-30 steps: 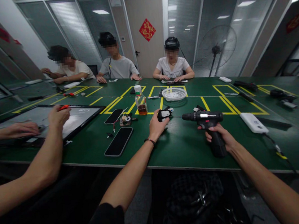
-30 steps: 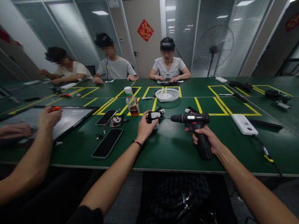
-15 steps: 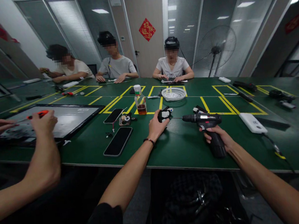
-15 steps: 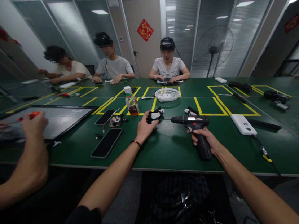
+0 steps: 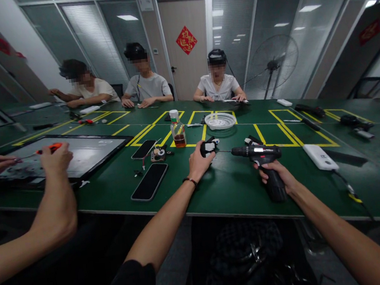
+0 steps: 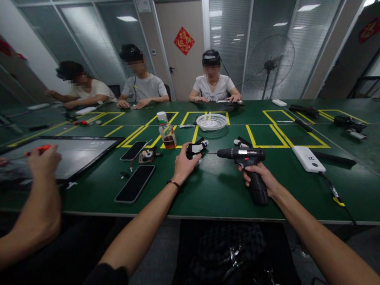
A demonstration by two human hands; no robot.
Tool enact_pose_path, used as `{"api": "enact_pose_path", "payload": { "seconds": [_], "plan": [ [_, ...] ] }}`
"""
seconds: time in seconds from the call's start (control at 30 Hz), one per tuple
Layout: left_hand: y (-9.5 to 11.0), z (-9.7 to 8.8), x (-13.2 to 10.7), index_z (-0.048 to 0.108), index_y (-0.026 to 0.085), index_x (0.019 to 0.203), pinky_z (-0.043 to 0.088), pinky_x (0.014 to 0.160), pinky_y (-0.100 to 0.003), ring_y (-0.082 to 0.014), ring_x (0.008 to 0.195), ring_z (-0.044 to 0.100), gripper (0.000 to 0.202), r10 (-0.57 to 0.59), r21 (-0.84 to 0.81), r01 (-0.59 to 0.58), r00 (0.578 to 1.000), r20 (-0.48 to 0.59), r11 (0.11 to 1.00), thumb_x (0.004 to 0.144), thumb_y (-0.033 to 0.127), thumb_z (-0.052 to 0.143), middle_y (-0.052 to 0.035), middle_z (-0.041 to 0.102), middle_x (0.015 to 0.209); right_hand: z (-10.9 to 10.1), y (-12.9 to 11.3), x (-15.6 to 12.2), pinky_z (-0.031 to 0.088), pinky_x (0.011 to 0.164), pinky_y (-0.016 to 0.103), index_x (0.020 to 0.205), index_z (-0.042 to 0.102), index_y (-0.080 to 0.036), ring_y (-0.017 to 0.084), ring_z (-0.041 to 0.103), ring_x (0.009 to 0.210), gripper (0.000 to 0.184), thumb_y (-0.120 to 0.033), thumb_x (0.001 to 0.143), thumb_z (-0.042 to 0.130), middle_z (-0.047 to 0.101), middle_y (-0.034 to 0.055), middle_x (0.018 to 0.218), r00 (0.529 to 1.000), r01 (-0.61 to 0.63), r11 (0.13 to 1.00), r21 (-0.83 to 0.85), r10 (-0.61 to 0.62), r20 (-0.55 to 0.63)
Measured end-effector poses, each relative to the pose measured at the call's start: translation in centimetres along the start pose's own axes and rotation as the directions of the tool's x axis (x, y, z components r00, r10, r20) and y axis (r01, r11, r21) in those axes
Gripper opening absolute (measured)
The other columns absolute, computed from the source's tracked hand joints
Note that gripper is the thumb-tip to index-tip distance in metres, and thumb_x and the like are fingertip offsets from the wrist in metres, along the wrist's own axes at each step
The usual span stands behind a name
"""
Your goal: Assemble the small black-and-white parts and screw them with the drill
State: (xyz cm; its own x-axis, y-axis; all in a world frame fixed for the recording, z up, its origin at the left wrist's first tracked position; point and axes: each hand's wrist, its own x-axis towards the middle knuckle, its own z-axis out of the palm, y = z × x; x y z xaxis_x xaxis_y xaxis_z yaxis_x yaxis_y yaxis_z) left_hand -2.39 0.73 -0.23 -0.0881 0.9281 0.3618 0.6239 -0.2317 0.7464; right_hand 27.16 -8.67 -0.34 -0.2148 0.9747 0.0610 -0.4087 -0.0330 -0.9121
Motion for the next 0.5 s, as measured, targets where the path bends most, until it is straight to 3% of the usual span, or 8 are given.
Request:
{"api": "enact_pose_path", "payload": {
  "seconds": [0.5],
  "plan": [
    [-0.09,-0.06,0.05,0.048,0.032,0.133,0.045,0.091,-0.04,-0.0301,0.106,0.06,0.064,-0.008,-0.042,0.008,1.0,0.001,0.999,0.074,0.045,0.072,-0.0066,0.065,0.117,-0.17,0.03,0.09,0.053,0.047,0.026,0.101,0.061,-0.019,0.01,0.05,0.053,0.021,-0.019,0.081,0.063,0.065,0.0065,0.095,1.0,-0.003,1.0,-0.01,0.003,0.001]
  ]
}}
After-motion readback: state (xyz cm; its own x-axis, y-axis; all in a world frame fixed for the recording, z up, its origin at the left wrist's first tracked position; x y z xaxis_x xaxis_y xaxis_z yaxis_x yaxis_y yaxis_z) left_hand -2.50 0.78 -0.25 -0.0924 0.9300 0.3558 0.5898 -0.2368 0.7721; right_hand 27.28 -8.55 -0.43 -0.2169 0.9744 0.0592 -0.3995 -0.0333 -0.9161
